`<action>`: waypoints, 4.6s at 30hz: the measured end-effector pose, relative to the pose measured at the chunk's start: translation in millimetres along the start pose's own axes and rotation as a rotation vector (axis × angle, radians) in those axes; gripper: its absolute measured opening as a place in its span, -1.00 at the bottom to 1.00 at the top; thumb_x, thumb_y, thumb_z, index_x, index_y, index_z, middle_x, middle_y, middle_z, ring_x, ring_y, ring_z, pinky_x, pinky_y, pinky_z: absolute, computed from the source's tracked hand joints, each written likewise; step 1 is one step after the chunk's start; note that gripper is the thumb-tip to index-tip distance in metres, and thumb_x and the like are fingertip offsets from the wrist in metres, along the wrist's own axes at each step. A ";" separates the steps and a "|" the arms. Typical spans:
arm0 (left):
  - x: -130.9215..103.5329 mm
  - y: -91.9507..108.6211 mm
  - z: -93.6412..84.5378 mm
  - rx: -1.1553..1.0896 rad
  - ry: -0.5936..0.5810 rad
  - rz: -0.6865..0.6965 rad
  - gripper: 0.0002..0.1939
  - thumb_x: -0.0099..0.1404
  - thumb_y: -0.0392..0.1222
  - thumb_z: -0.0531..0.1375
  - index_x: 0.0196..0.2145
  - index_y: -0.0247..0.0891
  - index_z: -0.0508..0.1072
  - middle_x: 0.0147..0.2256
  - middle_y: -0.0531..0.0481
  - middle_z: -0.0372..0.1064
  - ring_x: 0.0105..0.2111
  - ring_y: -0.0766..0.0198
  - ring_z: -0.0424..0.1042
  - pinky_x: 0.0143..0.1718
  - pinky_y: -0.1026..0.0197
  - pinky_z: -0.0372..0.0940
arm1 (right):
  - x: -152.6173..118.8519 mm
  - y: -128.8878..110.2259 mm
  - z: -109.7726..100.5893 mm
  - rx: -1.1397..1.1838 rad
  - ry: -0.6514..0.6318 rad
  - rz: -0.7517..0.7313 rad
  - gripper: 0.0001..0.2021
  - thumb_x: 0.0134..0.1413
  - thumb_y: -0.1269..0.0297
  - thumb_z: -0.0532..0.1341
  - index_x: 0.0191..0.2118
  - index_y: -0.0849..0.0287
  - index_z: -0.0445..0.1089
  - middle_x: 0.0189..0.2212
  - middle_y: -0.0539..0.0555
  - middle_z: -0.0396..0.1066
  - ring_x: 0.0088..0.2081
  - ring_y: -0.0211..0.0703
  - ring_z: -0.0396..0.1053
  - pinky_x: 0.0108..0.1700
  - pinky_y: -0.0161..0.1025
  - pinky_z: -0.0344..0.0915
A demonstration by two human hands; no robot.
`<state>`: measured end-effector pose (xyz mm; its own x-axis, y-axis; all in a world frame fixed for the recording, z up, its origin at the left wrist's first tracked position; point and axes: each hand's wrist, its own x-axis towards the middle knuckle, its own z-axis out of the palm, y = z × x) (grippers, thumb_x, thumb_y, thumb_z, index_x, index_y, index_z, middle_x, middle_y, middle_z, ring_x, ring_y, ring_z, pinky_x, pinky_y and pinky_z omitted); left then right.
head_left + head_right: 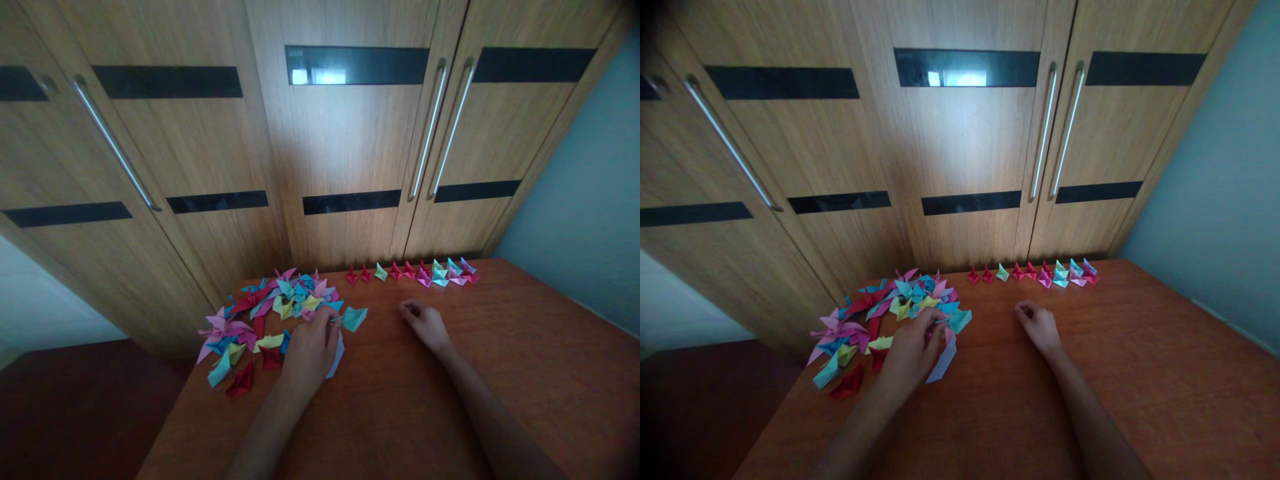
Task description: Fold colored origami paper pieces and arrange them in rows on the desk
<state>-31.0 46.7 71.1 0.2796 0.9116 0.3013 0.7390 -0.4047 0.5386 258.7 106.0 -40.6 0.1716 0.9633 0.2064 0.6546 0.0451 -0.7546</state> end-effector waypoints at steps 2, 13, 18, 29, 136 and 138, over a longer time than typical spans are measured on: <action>9.0 11.0 12.4 -0.038 -0.021 0.047 -0.86 0.36 -0.20 -0.03 -0.23 -0.20 0.31 -0.38 0.03 0.42 -0.40 0.25 0.43 -0.38 0.27 0.20 | -0.2 -1.6 0.2 0.069 -0.028 -0.023 -0.74 0.06 0.08 0.09 -0.33 0.13 0.42 -0.40 0.03 0.47 -0.33 -0.14 0.40 -0.23 -0.28 0.26; 21.5 0.6 117.5 -0.310 -0.088 -0.068 -0.93 0.29 -0.28 0.02 -0.28 -0.21 0.28 -0.38 0.03 0.40 -0.35 0.26 0.44 -0.33 0.25 0.25 | -5.2 -18.8 3.3 0.362 -0.140 -0.067 -0.52 0.14 -0.13 -0.02 -0.38 0.19 0.40 -0.63 -0.04 0.23 -0.51 -0.25 0.23 -0.41 -0.33 0.20; 16.5 -4.0 128.8 -0.418 -0.035 -0.115 -0.92 0.30 -0.28 0.02 -0.26 -0.20 0.28 -0.35 0.05 0.41 -0.32 0.28 0.44 -0.29 0.24 0.29 | -10.3 -28.9 -5.9 0.384 -0.260 -0.090 -0.50 0.17 -0.13 -0.05 -0.43 0.18 0.40 -0.66 -0.07 0.17 -0.55 -0.29 0.17 -0.44 -0.35 0.15; 15.5 -0.1 124.0 -0.493 -0.011 -0.115 -0.79 0.28 -0.29 0.02 -0.12 -0.20 0.27 -0.30 0.03 0.42 -0.33 0.30 0.43 -0.28 0.25 0.31 | -4.2 -18.2 -5.0 0.334 -0.189 -0.094 -0.61 0.00 -0.10 0.17 -0.43 0.20 0.38 -0.55 -0.02 0.34 -0.48 -0.27 0.27 -0.40 -0.36 0.22; 40.4 16.6 85.5 -1.684 0.111 -0.725 -0.64 0.25 0.11 0.09 -0.22 -0.26 0.36 -0.21 -0.07 0.44 -0.26 0.21 0.49 -0.11 0.13 0.32 | -21.1 -75.4 26.2 0.453 -0.101 -0.291 -0.66 0.00 0.10 0.25 -0.09 0.13 0.40 -0.29 0.07 0.41 -0.28 -0.18 0.36 -0.20 -0.25 0.34; 45.5 22.7 98.6 -1.687 0.080 -0.724 -0.60 0.24 0.16 0.08 -0.22 -0.26 0.36 -0.21 -0.09 0.44 -0.26 0.20 0.48 -0.11 0.11 0.32 | -15.5 -67.5 23.9 0.387 -0.057 -0.290 -0.69 0.00 0.09 0.24 -0.16 0.14 0.43 -0.30 0.08 0.42 -0.29 -0.16 0.36 -0.22 -0.24 0.34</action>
<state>58.9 86.1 19.5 0.1600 0.9349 -0.3169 -0.6569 0.3405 0.6727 194.3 94.3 -7.7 -0.0249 0.9089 0.4162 0.3461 0.3984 -0.8494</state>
